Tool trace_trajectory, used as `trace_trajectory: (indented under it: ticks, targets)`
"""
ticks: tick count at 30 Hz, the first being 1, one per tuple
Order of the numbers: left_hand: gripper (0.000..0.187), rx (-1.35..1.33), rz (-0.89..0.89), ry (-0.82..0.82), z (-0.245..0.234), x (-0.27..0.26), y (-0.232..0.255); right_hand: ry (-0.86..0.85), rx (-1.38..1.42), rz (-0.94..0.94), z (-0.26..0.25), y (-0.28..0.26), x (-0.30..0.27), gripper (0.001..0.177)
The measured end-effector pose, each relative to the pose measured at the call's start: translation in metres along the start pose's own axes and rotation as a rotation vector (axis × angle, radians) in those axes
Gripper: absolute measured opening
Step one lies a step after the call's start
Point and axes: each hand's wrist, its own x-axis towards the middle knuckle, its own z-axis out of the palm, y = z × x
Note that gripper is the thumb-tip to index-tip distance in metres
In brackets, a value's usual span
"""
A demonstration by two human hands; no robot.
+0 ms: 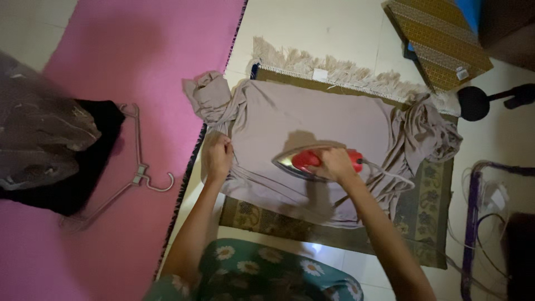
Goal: The person irons a light-colored long-sleeved shirt laid out on a patterned mat on the floor. They use a red electric iron to smooth the fabric, repeatedly adjusting the shirt's position and folding it after ironing.
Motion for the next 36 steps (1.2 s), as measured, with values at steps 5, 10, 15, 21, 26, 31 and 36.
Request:
trace_trajectory:
  ticks: [5, 10, 15, 21, 26, 31, 36]
  targets:
    - [0.015, -0.022, 0.027, -0.056, 0.010, -0.009, -0.013, 0.053, 0.004, -0.070, 0.009, 0.020, -0.024, 0.050]
    - [0.010, 0.035, 0.187, -0.021, -0.011, -0.008, -0.002, 0.049, 0.033, -0.023, 0.012, -0.007, -0.024, 0.061]
    - [0.008, -0.044, -0.012, -0.053, -0.040, -0.001, 0.016, -0.027, 0.030, -0.038, 0.020, -0.053, 0.002, 0.056]
    - [0.012, -0.102, -0.183, -0.128, -0.038, 0.000, 0.015, -0.033, 0.033, -0.008, 0.036, -0.111, 0.045, 0.057]
    - [0.011, -0.090, -0.115, -0.075, -0.033, -0.004, 0.016, -0.060, 0.053, 0.045, 0.041, -0.121, 0.060, 0.056]
    - [0.013, -0.086, -0.030, -0.204, -0.008, -0.011, -0.012, -0.073, 0.022, 0.013, 0.026, -0.096, 0.033, 0.060]
    - [0.028, 0.009, 0.129, -0.093, 0.016, -0.017, -0.022, 0.109, 0.082, -0.098, 0.017, -0.038, -0.002, 0.061]
